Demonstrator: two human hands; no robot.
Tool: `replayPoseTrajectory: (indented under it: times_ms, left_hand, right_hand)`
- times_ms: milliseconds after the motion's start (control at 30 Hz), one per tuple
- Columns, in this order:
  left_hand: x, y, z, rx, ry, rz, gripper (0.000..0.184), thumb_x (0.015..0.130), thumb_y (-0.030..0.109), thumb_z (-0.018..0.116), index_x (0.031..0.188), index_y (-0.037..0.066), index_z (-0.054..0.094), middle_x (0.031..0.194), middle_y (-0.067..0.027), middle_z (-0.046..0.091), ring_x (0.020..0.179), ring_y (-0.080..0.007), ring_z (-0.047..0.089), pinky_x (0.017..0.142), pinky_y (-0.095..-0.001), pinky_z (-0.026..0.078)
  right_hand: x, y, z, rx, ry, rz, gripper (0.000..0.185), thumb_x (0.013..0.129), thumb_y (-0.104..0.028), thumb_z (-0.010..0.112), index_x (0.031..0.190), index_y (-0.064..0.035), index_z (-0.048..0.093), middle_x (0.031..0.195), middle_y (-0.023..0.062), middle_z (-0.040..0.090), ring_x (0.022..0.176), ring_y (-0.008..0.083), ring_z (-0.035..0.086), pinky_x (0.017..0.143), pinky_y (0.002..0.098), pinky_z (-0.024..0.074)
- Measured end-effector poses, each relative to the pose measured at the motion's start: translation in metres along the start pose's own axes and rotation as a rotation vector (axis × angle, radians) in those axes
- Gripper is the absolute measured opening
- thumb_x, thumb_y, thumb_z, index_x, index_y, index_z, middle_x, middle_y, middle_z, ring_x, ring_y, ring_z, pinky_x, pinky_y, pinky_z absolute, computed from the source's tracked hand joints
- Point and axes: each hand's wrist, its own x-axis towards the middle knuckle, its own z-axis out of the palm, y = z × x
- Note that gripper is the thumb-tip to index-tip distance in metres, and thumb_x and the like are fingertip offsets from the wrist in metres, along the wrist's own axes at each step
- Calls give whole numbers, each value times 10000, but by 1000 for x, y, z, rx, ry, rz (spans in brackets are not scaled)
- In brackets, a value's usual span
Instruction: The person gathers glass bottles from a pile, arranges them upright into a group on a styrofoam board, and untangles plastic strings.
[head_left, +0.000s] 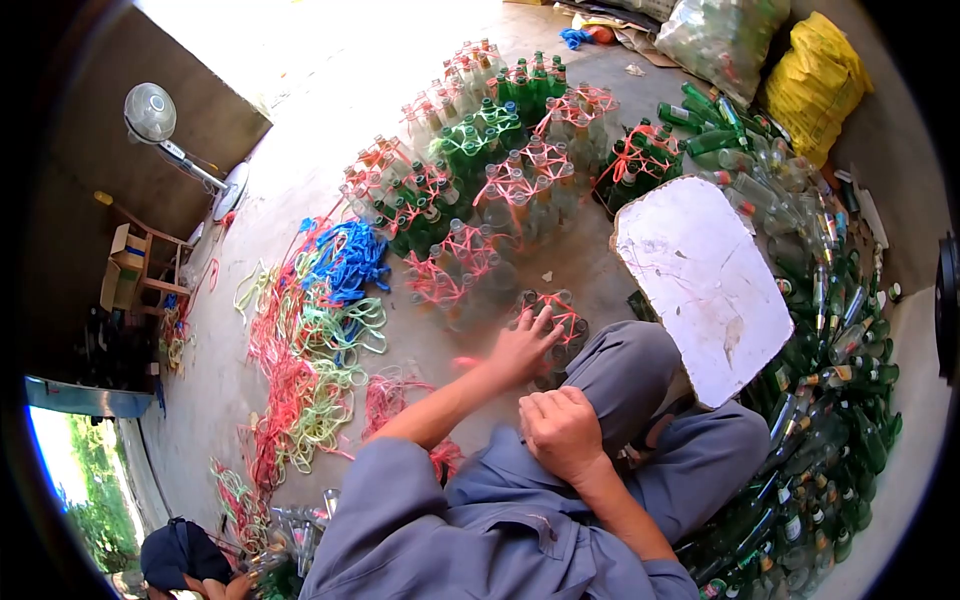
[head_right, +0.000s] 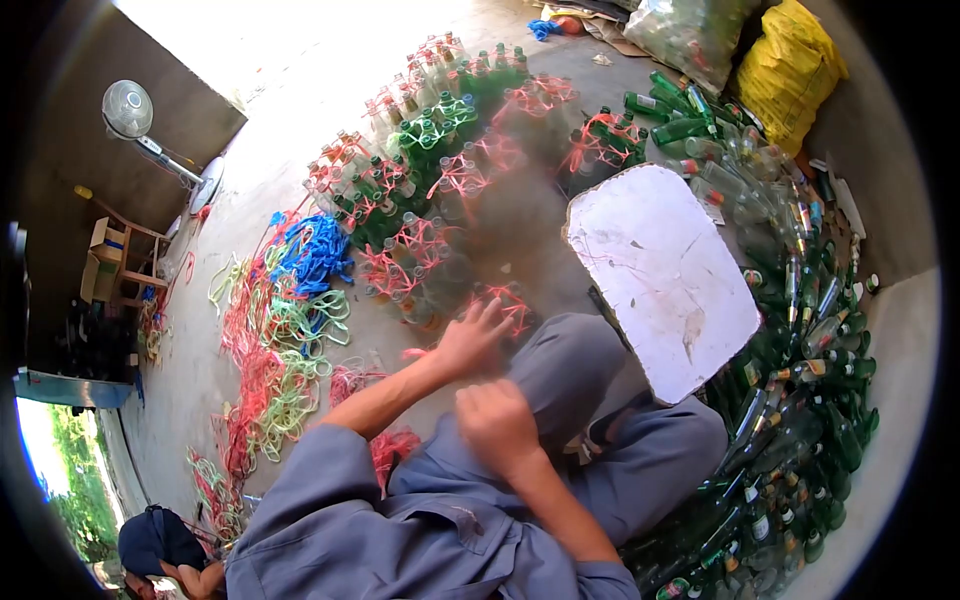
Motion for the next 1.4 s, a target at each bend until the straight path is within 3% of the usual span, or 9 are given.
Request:
replayPoseTrajectory:
  times_ms: [367, 467, 567, 667, 767, 867, 967, 1067, 1400]
  left_hand:
    - [-54, -2, 2, -128, 362, -27, 643, 759, 280, 730, 1342, 104, 526, 1476, -218, 400, 1355, -406, 394, 913, -524, 433]
    - [-106, -4, 13, -201, 392, -281, 557, 808, 297, 709, 1295, 81, 547, 1426, -218, 463, 1347, -399, 401, 1082, -522, 323]
    - [-162, -25, 48, -337, 444, -593, 482, 834, 231, 670, 1261, 47, 545, 1327, -195, 534, 1290, -373, 455, 1064, -484, 350]
    - [-217, -46, 95, -337, 607, -742, 339, 849, 212, 650, 1139, 39, 616, 1202, -177, 612, 1197, -362, 530, 1044, -454, 377]
    - [-257, -54, 127, -363, 243, -743, 349, 816, 235, 684, 1096, 29, 651, 1155, -211, 645, 1140, -398, 569, 1016, -473, 418]
    - [-264, -60, 141, -435, -366, -811, 415, 798, 244, 673, 1144, 17, 639, 1129, -252, 652, 1095, -426, 600, 964, -494, 467]
    - [-252, -71, 134, -440, -596, -719, 440, 792, 228, 624, 1177, 16, 627, 1104, -265, 658, 1048, -434, 628, 912, -514, 497]
    - [-253, -85, 189, -561, -365, -840, 443, 803, 233, 579, 1188, 20, 628, 1152, -265, 648, 1075, -413, 629, 916, -501, 498]
    - [-227, -55, 170, -894, 37, -935, 349, 820, 195, 566, 1079, -5, 686, 1033, -286, 673, 1002, -415, 660, 910, -462, 509]
  right_hand:
    - [1, -6, -5, -59, -187, 70, 144, 800, -126, 665, 913, -37, 665, 873, 65, 683, 815, 204, 656, 795, 358, 476]
    - [5, -9, -6, -55, -194, 72, 144, 805, -123, 671, 916, -33, 670, 874, 66, 687, 811, 206, 660, 795, 360, 479]
    - [9, -11, -4, -56, -199, 55, 140, 808, -124, 677, 911, -29, 672, 874, 70, 689, 807, 207, 663, 789, 364, 481]
    - [13, -9, 9, -23, -7, -21, 90, 721, -112, 588, 711, -96, 500, 661, 67, 493, 640, 244, 539, 657, 372, 437]
    - [18, -14, 10, -29, -25, -41, 88, 725, -110, 586, 713, -97, 500, 659, 66, 488, 639, 243, 538, 656, 372, 437]
    - [18, -19, 8, -47, -233, 29, 149, 809, -123, 681, 920, -24, 675, 873, 71, 689, 805, 205, 664, 790, 363, 483]
    - [21, -20, 10, -63, -252, 30, 156, 804, -126, 685, 921, -22, 674, 874, 71, 689, 805, 204, 663, 789, 365, 483]
    - [28, -20, 14, -48, -86, -30, 93, 740, -107, 585, 709, -96, 499, 664, 64, 493, 639, 239, 538, 654, 370, 435]
    - [34, -24, 27, -51, -145, -12, 94, 786, -122, 601, 728, -91, 535, 675, 63, 521, 645, 240, 551, 640, 376, 432]
